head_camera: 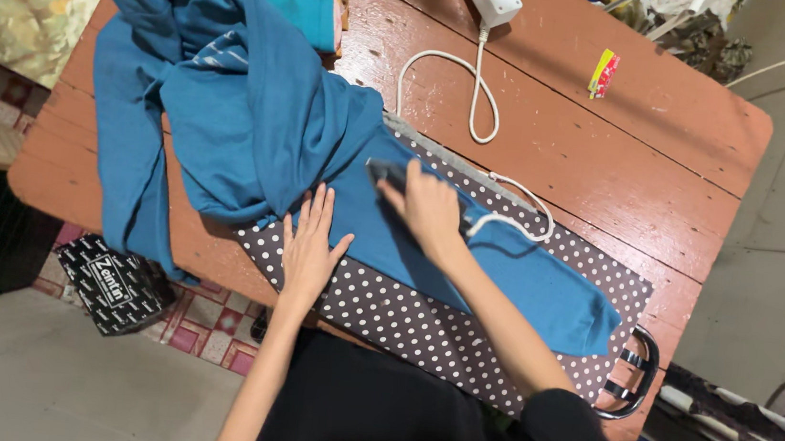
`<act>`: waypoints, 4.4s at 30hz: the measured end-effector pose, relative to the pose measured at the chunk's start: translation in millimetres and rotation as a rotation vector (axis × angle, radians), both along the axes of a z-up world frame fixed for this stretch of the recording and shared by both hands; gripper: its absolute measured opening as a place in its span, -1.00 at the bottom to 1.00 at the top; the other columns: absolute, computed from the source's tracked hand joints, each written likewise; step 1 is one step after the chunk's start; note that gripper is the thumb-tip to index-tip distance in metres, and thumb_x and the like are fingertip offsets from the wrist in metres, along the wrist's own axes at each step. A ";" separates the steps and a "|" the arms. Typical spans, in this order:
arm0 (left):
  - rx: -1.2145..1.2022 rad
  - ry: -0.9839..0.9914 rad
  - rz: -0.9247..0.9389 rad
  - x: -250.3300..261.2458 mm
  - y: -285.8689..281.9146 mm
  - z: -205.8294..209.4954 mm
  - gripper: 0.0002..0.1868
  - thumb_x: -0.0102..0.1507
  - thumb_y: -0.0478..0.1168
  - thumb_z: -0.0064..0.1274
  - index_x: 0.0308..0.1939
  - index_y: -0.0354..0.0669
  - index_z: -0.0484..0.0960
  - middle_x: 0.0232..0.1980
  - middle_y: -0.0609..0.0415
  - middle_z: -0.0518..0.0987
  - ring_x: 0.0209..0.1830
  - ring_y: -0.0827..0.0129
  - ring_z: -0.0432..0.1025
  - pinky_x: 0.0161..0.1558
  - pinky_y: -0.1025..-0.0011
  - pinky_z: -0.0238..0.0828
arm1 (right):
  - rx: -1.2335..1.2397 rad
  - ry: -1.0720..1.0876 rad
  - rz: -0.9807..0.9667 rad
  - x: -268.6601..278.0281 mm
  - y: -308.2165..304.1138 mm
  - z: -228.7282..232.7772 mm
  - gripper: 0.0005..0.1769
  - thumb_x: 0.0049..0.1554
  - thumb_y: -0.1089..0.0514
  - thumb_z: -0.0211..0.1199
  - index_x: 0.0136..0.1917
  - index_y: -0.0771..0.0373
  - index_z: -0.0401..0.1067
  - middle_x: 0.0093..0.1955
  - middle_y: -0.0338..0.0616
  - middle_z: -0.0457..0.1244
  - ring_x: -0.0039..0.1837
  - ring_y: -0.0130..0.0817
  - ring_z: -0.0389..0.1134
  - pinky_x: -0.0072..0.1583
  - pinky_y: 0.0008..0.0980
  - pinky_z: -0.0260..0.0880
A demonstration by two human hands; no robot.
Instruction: The person irons a blue hoodie on a polka-dotted ironing board. They smooth the fabric with their hands, use a black iron to press the garment, and flip the hoodie to iron different sections.
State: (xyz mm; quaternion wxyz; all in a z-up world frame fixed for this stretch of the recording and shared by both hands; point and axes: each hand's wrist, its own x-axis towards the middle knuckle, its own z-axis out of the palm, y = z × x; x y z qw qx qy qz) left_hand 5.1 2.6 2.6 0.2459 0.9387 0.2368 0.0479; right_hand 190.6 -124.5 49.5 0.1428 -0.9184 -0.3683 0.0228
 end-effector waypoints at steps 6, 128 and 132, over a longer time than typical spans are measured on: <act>-0.008 0.016 -0.007 1.6 -1.2 7.7 -0.10 0.27 0.01 0.14 0.58 -0.19 0.10 0.65 0.06 0.06 0.57 0.08 0.04 0.48 -0.17 -0.10 | 0.071 -0.052 0.087 8.8 -34.6 8.5 -0.39 0.14 -0.33 0.32 -0.10 0.30 0.34 -0.33 0.08 0.36 -0.33 0.07 0.41 -0.33 -0.01 0.36; -0.579 -0.635 0.619 -22.1 2.9 -99.9 -0.29 0.42 -0.32 0.19 0.43 -0.50 0.04 0.40 -0.26 0.25 0.38 0.10 0.28 0.33 0.26 0.29 | 1.669 0.289 -0.859 157.2 -314.9 -140.2 -0.50 0.32 -0.21 0.06 0.07 0.30 0.43 -0.02 -0.22 0.31 0.02 -0.43 0.31 0.06 -0.39 0.37; -1.161 -0.794 0.924 19.1 51.7 -99.9 -0.55 0.25 -0.32 0.27 0.11 -0.39 0.39 0.07 -0.13 0.56 0.04 0.19 0.49 0.03 0.24 0.48 | 1.391 0.100 -0.808 99.7 -290.8 -101.7 -0.42 0.26 -0.08 0.32 0.26 0.35 0.15 0.22 -0.12 0.20 0.23 -0.33 0.24 0.28 -0.31 0.28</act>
